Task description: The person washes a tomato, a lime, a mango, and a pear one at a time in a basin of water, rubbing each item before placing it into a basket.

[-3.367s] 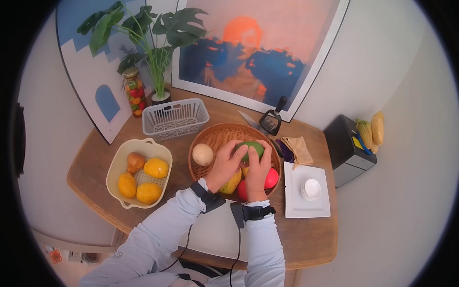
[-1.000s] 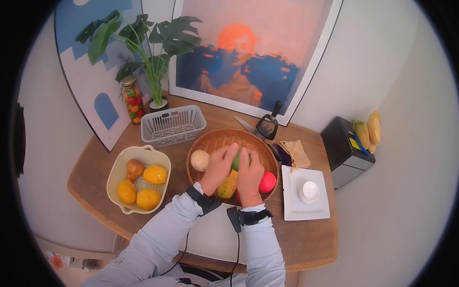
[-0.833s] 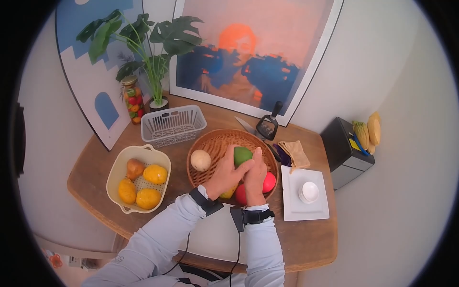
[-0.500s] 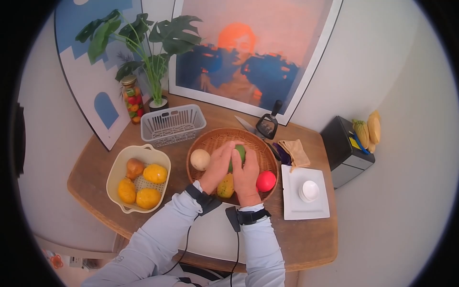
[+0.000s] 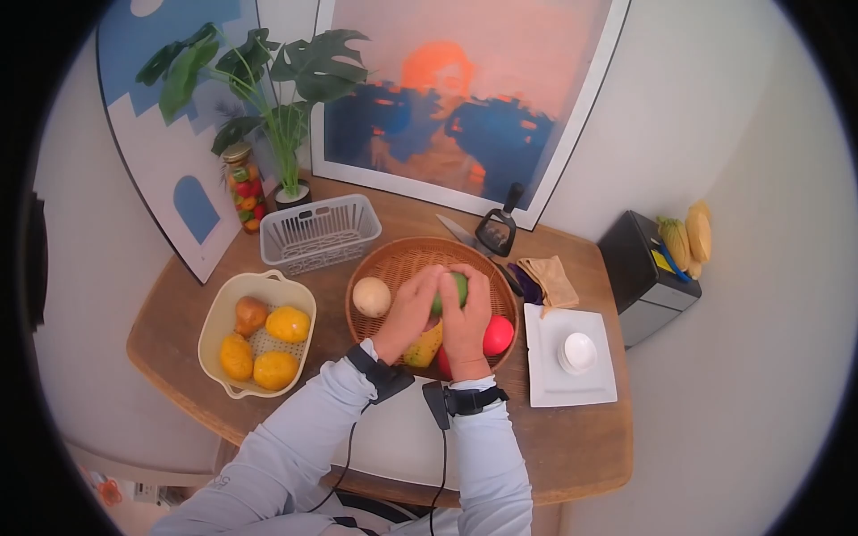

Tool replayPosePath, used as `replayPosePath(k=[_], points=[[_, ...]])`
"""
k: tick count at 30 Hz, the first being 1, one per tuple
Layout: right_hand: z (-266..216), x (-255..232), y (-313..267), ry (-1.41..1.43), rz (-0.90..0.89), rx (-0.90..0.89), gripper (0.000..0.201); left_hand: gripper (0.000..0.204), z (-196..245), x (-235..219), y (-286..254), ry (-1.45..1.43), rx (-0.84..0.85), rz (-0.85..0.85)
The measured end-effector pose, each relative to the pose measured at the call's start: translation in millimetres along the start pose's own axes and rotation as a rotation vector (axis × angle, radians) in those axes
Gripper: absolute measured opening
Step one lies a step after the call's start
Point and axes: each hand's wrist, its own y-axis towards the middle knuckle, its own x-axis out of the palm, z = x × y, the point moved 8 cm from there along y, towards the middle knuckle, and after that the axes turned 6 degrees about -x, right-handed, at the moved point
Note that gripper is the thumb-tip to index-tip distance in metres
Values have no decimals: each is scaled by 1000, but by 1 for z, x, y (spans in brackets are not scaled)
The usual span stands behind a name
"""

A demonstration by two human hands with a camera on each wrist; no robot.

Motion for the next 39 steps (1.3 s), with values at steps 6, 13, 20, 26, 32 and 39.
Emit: replayPosePath(k=[6,13,20,26,32,39], points=[[35,-1,-12,157,14,436,34,37,9,4,-5,429,226,104],[5,0,-2,-9,25,106,38,37,0,-6,-3,47,-119,-2],[53,-1,-19,189,-18,532,34,49,24,0,-12,459,428,278],[-4,0,-4,-28,-18,102,35,39,-6,-8,-6,-59,-277,12],[27,6,-13,15,-66,333,34,39,7,-9,-2,180,104,154],[11,-2,-4,-55,-64,177,35,38,-8,-2,-3,-2,-183,41]])
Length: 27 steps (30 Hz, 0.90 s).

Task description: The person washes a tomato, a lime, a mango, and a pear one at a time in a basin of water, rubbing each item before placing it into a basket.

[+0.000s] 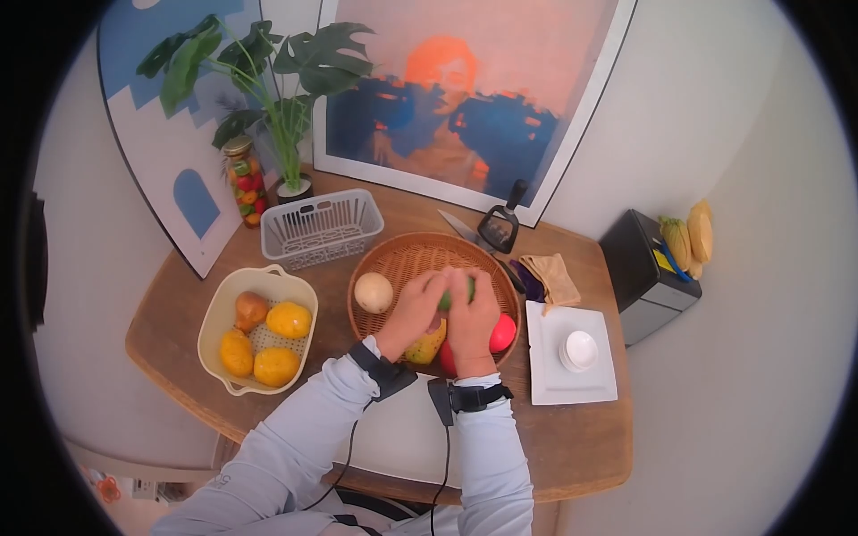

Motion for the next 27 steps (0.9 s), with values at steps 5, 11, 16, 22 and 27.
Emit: replayPosePath(k=[5,11,16,22,27], points=[[-27,8,-2,-63,45,-166,35,40,5,-9,-2,-125,-17,-24],[37,-4,-2,93,-30,308,32,44,23,11,-13,477,685,266],[-19,2,-1,-32,51,-131,32,42,6,-2,-4,17,-88,-75],[11,-2,-1,55,25,137,34,34,17,4,-4,340,529,198],[28,-7,-1,45,-45,211,38,37,13,11,-11,120,162,34]])
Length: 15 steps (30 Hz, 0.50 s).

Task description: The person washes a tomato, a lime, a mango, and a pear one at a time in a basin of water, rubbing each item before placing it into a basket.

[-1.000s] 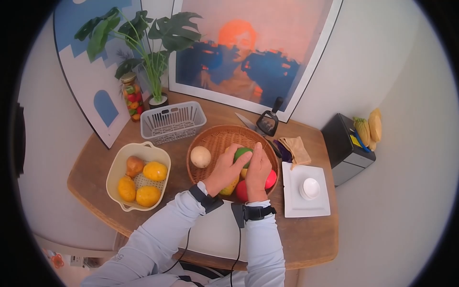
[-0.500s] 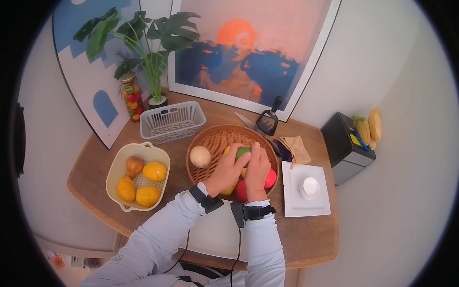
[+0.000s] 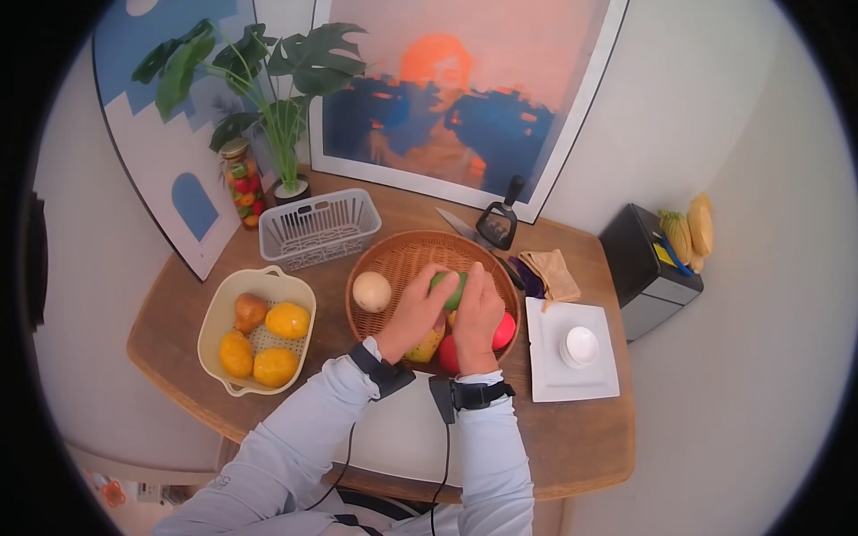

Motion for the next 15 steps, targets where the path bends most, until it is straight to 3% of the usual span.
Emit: replayPosePath(k=[3,4,5,7,10,13,15], points=[[-35,9,-8,-57,49,-204,38,40,3,-11,0,-231,-229,-117],[-47,13,-11,-77,60,-283,39,45,-5,-14,4,-258,-219,-143],[-56,15,-14,-95,69,-362,39,44,-7,-16,8,-253,-173,-111],[-41,15,-11,-71,65,-261,39,42,-11,-17,11,-243,-82,-44],[-11,5,-4,-33,85,-59,38,47,6,-10,6,151,412,190],[5,-2,1,-29,27,29,39,47,14,-3,1,207,540,208],[-13,2,-2,-6,49,-100,39,38,4,-6,6,6,90,32]])
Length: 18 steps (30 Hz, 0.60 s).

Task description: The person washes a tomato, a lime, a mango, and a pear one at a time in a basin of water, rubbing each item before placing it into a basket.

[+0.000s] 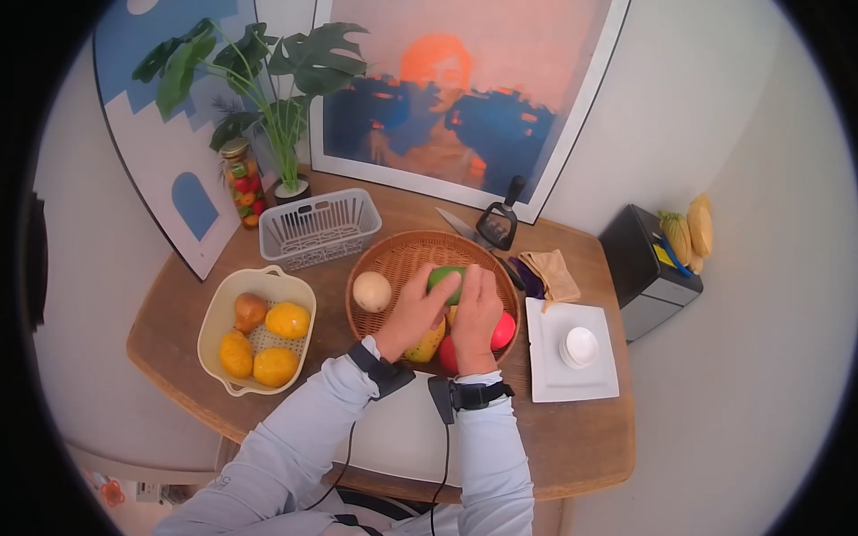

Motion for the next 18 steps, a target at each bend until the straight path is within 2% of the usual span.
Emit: replayPosePath(k=[1,4,5,7,10,11,14,17,18], points=[[-11,2,-2,12,12,-64,40,34,-6,-1,-3,-100,-226,-84],[-40,11,-6,-54,-9,-210,41,32,-13,-8,0,-213,-346,-242],[-35,12,-6,-59,-12,-185,42,31,-12,-12,2,-193,-285,-160],[-17,10,-5,-15,-4,-20,42,30,-14,-10,3,-156,-163,1],[23,3,1,53,-12,159,43,30,19,1,-4,294,516,159],[34,1,1,77,-18,207,43,30,16,5,-8,257,467,118],[3,-4,-1,12,18,101,39,30,1,1,-3,114,80,-4],[-36,4,-5,-44,62,-198,37,28,-11,-6,-1,-175,-269,-178],[-36,5,-5,-54,65,-200,36,28,-13,-8,0,-167,-279,-167]])
